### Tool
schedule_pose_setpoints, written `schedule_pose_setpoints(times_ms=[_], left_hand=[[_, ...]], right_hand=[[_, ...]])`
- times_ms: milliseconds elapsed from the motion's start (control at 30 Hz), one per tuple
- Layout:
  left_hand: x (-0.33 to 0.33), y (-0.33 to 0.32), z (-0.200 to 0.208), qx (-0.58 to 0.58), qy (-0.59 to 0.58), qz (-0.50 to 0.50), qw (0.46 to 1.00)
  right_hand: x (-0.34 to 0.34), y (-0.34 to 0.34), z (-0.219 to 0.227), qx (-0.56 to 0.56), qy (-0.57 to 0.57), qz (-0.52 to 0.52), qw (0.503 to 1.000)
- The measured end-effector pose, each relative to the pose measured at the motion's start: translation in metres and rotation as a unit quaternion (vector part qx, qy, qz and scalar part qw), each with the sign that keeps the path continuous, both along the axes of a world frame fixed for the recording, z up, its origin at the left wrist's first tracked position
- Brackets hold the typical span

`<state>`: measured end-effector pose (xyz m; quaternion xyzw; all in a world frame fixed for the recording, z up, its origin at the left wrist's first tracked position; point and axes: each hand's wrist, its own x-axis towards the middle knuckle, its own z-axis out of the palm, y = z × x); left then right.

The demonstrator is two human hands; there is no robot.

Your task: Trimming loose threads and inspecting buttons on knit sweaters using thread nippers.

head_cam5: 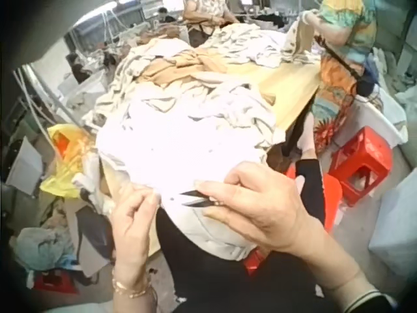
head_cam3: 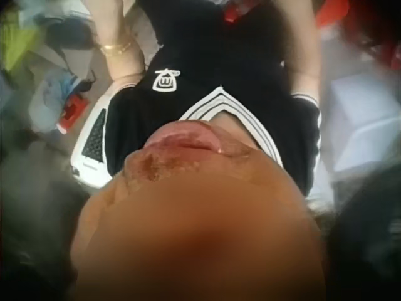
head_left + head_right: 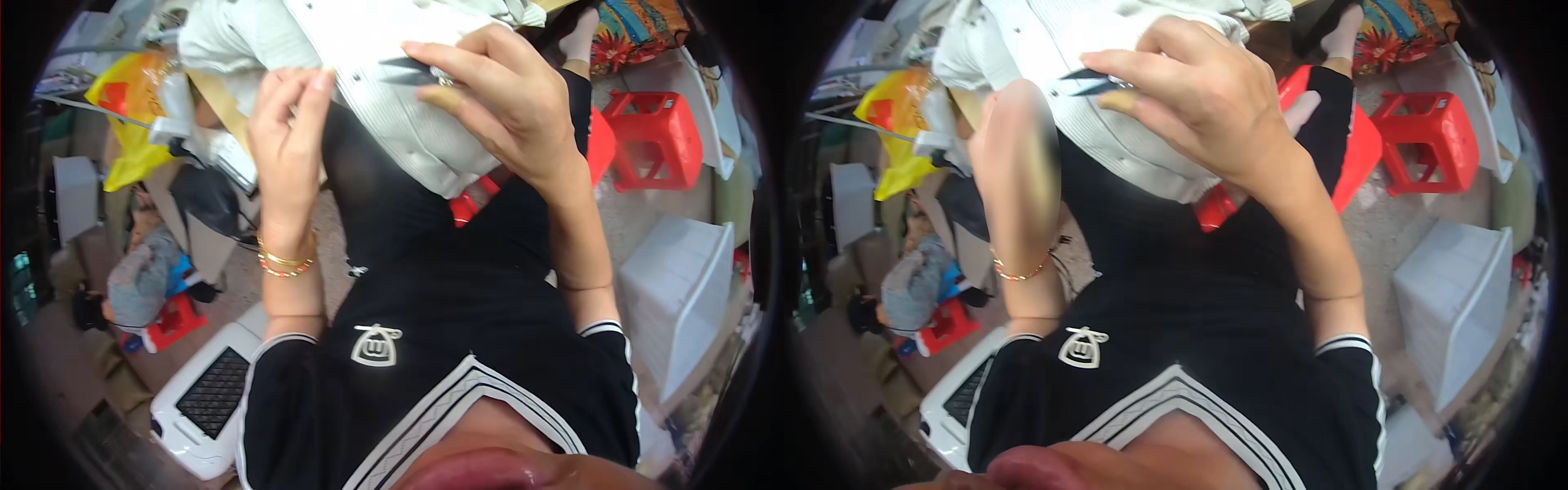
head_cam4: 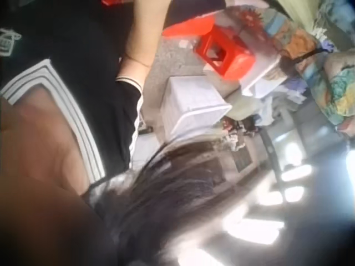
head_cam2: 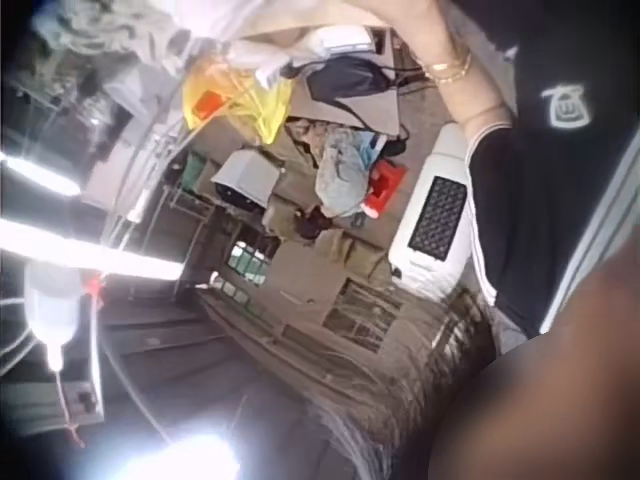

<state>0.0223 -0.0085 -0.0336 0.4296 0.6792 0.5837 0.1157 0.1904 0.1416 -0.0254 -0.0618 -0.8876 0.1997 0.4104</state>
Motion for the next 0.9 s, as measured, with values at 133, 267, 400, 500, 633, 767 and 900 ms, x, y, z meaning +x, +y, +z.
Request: schedule_pose_setpoints(times_ms=[133, 267, 400, 500, 633, 767, 900], left_hand=[[-0.006, 0.007, -0.005, 0.036, 0.015, -0.020, 0.999], [-0.006, 0.011, -0.012, 0.050, -0.011, -0.019, 0.999], [-0.004, 0.009, -0.010, 0.060, -0.006, -0.017, 0.998], [-0.001, 0.009, -0.009, 0.060, 0.008, -0.011, 0.998], [0.002, 0.009, -0.009, 0.059, 0.014, -0.018, 0.998], [-0.001, 0.010, -0.009, 0.043, 0.014, -0.026, 0.999], [-0.004, 0.009, -0.008, 0.040, 0.014, -0.025, 0.999]], right_hand=[[-0.004, 0.002, 0.007, -0.009, -0.035, 0.036, 0.999], [-0.010, 0.009, 0.003, 0.034, -0.049, 0.052, 0.997], [-0.017, -0.001, 0.020, 0.025, -0.085, 0.062, 0.994], [-0.019, -0.001, 0.019, 0.030, -0.086, 0.059, 0.994], [-0.019, 0.002, 0.017, 0.040, -0.087, 0.053, 0.994], [-0.017, 0.010, 0.004, 0.071, -0.059, 0.041, 0.995], [-0.019, 0.010, 0.007, 0.067, -0.055, 0.058, 0.995]])
